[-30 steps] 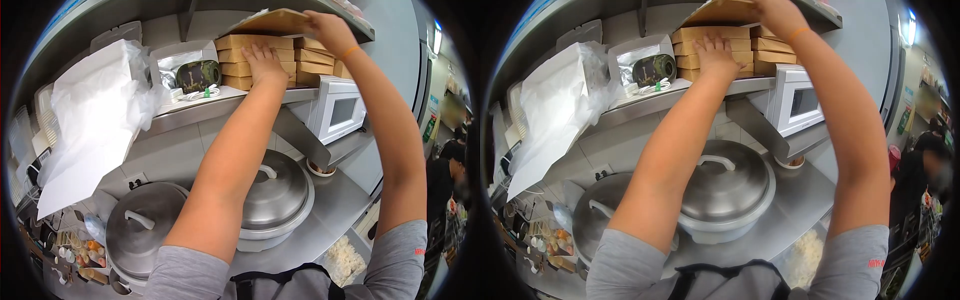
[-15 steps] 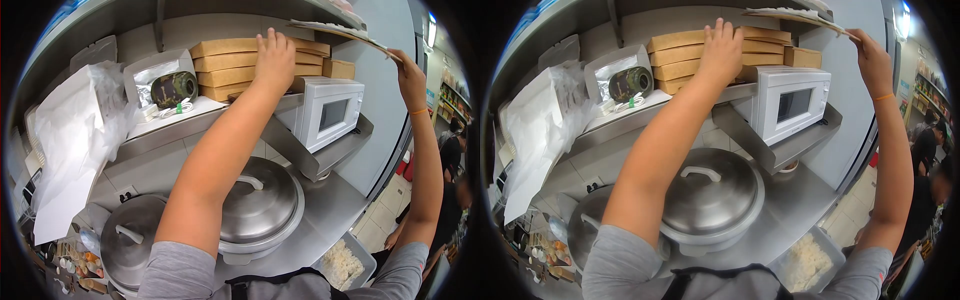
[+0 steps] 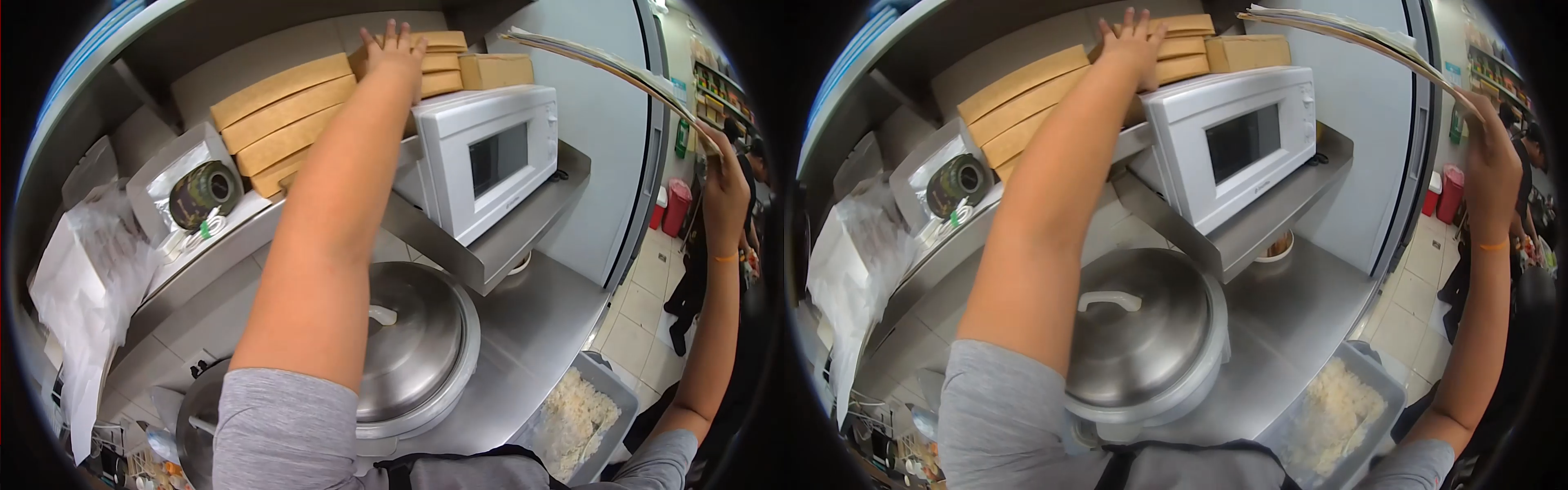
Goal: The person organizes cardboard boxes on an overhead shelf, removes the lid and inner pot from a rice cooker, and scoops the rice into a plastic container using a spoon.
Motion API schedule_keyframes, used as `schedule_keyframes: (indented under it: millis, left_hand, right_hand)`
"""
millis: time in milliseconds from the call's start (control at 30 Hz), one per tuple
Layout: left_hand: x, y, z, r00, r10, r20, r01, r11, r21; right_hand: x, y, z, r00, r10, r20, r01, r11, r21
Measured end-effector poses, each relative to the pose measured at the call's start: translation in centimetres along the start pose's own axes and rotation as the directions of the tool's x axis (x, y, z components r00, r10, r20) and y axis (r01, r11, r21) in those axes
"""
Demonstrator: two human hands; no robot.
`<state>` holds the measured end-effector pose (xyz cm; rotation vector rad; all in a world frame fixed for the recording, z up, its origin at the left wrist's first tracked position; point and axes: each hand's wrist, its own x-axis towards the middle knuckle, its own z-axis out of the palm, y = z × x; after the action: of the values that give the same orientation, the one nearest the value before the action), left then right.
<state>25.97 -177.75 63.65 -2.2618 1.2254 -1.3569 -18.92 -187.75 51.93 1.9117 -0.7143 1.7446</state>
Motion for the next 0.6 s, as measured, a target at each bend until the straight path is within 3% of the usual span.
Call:
schedule_keyframes:
  millis: [67,100,200,233,367,467,567,600]
  left_hand:
    - [0.8,-0.5,-0.3,0.999,0.034,-0.005,-0.034,0.999,0.003]
    - [2.9,-0.6,2.1,0.990,0.017,-0.137,-0.010,0.999,0.047]
    - [4.7,-1.7,3.2,0.994,0.041,-0.097,-0.040,0.999,0.012]
    - [3.3,-1.4,1.4,0.999,0.020,-0.050,-0.024,0.997,-0.076]
    - [-1.8,-0.1,-5.3,0.985,0.021,0.172,-0.033,0.997,0.066]
    - [2.4,-0.4,0.8,0.995,0.045,-0.090,-0.030,0.987,0.160]
    - [1.9,0.3,1.2,0.994,-0.091,-0.065,0.106,0.954,0.282]
    - [1.4,0.4,0.9,0.992,-0.098,-0.077,0.114,0.966,0.233]
  right_hand:
    - [-1.5,0.7,-1.6,0.997,0.060,0.039,-0.059,0.998,-0.017]
    - [-2.0,1.4,-2.4,0.998,0.051,0.036,-0.050,0.999,-0.020]
    - [-3.2,1.1,-4.5,0.996,0.076,0.046,-0.073,0.995,-0.069]
    - [-3.3,-0.1,-5.3,0.995,0.091,0.049,-0.086,0.992,-0.093]
    - [-3.3,-3.8,-7.6,0.989,0.142,0.045,-0.131,0.972,-0.196]
    - [-3.7,-3.6,-7.8,0.993,-0.082,-0.084,0.081,0.997,-0.020]
    - [-6.2,1.3,-9.9,0.991,0.018,0.129,-0.013,0.999,-0.040]
    - [-6.4,1.3,-10.4,0.989,0.032,0.144,-0.027,0.999,-0.042]
